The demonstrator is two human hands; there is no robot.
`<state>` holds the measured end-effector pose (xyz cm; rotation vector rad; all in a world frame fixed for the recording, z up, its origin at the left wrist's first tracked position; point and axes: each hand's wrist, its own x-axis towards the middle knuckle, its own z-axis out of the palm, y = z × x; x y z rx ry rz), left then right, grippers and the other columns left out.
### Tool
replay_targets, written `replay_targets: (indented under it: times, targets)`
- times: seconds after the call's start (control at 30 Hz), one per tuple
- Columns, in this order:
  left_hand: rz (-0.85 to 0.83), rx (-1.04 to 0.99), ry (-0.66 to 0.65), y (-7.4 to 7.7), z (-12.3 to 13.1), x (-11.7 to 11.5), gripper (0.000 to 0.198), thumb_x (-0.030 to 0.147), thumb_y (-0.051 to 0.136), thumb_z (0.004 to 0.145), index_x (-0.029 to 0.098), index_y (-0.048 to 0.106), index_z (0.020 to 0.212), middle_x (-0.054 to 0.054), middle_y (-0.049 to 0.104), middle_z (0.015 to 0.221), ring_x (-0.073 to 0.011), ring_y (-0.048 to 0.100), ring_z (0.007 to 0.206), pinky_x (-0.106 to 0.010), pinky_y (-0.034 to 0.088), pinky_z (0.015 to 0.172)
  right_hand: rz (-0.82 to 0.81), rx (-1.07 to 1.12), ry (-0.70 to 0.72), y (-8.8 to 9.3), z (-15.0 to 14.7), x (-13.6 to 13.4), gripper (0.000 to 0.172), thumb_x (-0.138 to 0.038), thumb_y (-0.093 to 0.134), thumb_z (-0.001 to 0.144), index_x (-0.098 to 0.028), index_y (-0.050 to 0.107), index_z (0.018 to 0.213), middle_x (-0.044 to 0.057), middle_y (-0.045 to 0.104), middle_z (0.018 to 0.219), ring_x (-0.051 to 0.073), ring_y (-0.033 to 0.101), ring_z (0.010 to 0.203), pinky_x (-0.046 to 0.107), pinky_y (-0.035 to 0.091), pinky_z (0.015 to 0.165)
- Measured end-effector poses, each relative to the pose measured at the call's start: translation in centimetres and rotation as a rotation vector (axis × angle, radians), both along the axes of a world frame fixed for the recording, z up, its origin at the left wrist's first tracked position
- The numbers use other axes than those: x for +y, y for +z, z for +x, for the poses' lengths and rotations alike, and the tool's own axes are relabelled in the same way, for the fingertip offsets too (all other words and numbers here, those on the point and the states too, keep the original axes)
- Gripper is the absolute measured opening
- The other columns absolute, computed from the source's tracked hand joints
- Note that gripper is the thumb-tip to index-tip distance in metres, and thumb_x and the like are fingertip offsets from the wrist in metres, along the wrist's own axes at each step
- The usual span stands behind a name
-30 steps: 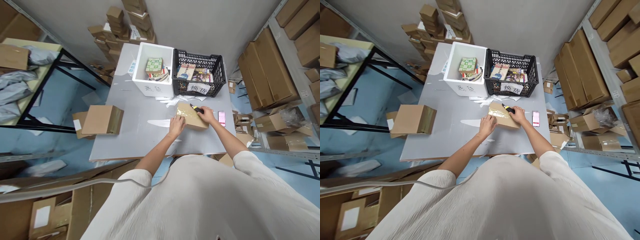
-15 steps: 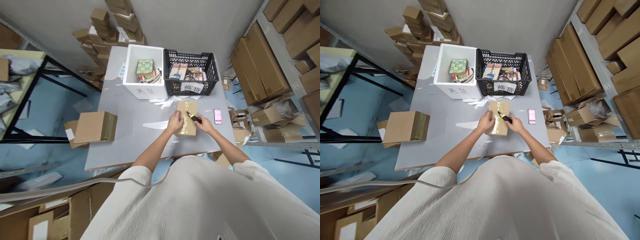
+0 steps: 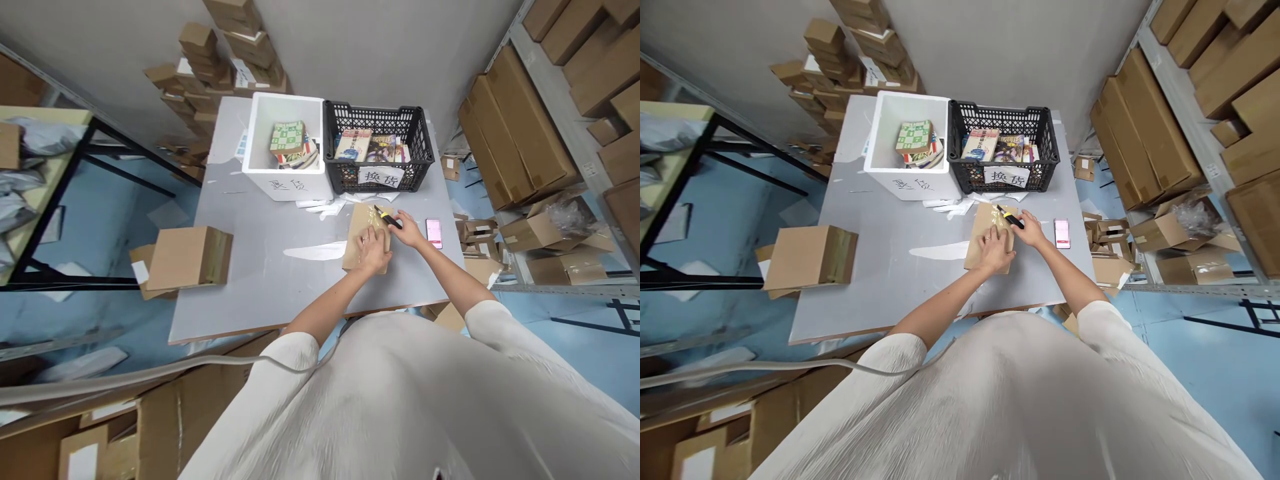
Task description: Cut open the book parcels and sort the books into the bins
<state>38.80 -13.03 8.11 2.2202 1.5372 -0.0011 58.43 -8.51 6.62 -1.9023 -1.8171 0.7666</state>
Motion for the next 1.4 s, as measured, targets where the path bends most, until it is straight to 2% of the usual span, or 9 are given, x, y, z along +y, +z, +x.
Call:
replay_targets:
  times: [0.17, 0.33, 0.43, 0.67, 0.8, 0.93, 1.03, 1.23, 1.4]
  targets:
    - [-0.034, -0.008, -0.121, 0.0, -1.1, 1.0, 0.093, 0.033, 0.081, 0.089, 0.024, 0.041, 0.173, -0.030, 0.033, 0.185, -0.0516, 0.035, 0.169, -0.071, 0.029, 0.131, -0.026, -0.052, 0.007, -0.4, -0.1, 0.6, 0.035, -0.050, 0.067, 0.101, -0.023, 0.072, 0.123, 0.020, 0.058, 0.172, 0.041, 0.046, 0.164, 0.066, 0.041, 0.130]
    - [-0.059, 0.036, -0.318, 0.0, -3.7, 3.1, 0.106, 0.013, 0.081, 0.079, 0.027, 0.038, 0.175, -0.027, 0.028, 0.188, -0.0440, 0.026, 0.176, -0.072, 0.022, 0.136, -0.050, -0.053, -0.039, -0.4, 0.7, -1.7, 0.039, -0.049, 0.062, 0.102, -0.023, 0.071, 0.130, 0.019, 0.075, 0.146, 0.040, 0.064, 0.141, 0.062, 0.048, 0.122]
    - [-0.050, 0.040, -0.394, -0.1, -5.1, 4.3, 0.111, 0.012, 0.081, 0.078, 0.029, 0.035, 0.177, -0.023, 0.030, 0.188, -0.0414, 0.026, 0.176, -0.070, 0.018, 0.138, -0.062, 0.010, -0.053, 0.0, 0.8, -3.5, 0.039, -0.049, 0.058, 0.103, -0.024, 0.068, 0.131, 0.016, 0.077, 0.140, 0.036, 0.070, 0.130, 0.058, 0.051, 0.119]
    - [0.021, 0.008, -0.317, 0.1, -5.4, 4.3, 0.093, 0.045, 0.083, 0.092, 0.026, 0.043, 0.174, -0.023, 0.056, 0.164, -0.0455, 0.048, 0.156, -0.061, 0.031, 0.131, -0.119, 0.211, -0.108, 0.1, -0.4, -7.1, 0.042, -0.055, 0.058, 0.101, -0.026, 0.063, 0.131, 0.009, 0.082, 0.121, 0.028, 0.076, 0.107, 0.044, 0.060, 0.099]
    - [0.034, -0.020, -0.317, 0.1, -5.3, 3.8, 0.082, 0.043, 0.089, 0.090, 0.028, 0.055, 0.163, -0.021, 0.059, 0.157, -0.0452, 0.051, 0.152, -0.058, 0.034, 0.128, -0.198, 0.404, -0.125, -0.1, 0.0, -7.6, 0.045, -0.065, 0.060, 0.100, -0.028, 0.064, 0.126, 0.005, 0.082, 0.109, 0.026, 0.077, 0.102, 0.041, 0.062, 0.094]
    - [0.022, -0.021, -0.286, 0.0, -4.9, 3.8, 0.073, 0.039, 0.090, 0.088, 0.026, 0.060, 0.153, -0.020, 0.063, 0.153, -0.0452, 0.056, 0.149, -0.056, 0.036, 0.126, -0.270, 0.487, -0.166, 0.4, 2.2, -6.9, 0.050, -0.073, 0.060, 0.101, -0.026, 0.067, 0.118, 0.009, 0.082, 0.116, 0.025, 0.079, 0.099, 0.037, 0.063, 0.084]
    - [0.003, 0.014, -0.285, 0.0, -4.2, 4.0, 0.068, 0.038, 0.090, 0.086, 0.023, 0.063, 0.147, -0.021, 0.065, 0.150, -0.0453, 0.058, 0.148, -0.056, 0.035, 0.125, -0.278, 0.433, -0.156, 1.2, 4.1, -6.2, 0.049, -0.071, 0.054, 0.105, -0.024, 0.068, 0.107, 0.010, 0.084, 0.113, 0.023, 0.079, 0.092, 0.035, 0.063, 0.081]
    - [-0.022, 0.066, -0.284, 0.2, -3.3, 4.3, 0.076, 0.035, 0.093, 0.082, 0.023, 0.060, 0.149, -0.021, 0.063, 0.152, -0.0433, 0.063, 0.142, -0.058, 0.030, 0.129, -0.266, 0.268, -0.006, 3.4, 6.6, -4.6, 0.035, -0.055, 0.069, 0.103, -0.023, 0.072, 0.116, 0.006, 0.084, 0.098, 0.021, 0.075, 0.073, 0.037, 0.063, 0.080]
    - [-0.001, 0.047, -0.281, 0.1, -3.3, 4.0, 0.083, 0.034, 0.096, 0.079, 0.024, 0.058, 0.152, -0.021, 0.060, 0.152, -0.0437, 0.060, 0.145, -0.061, 0.025, 0.135, -0.191, -0.053, 0.203, 4.8, 7.7, -2.4, 0.030, -0.047, 0.071, 0.103, -0.022, 0.082, 0.116, 0.010, 0.086, 0.109, 0.030, 0.078, 0.099, 0.041, 0.060, 0.092]
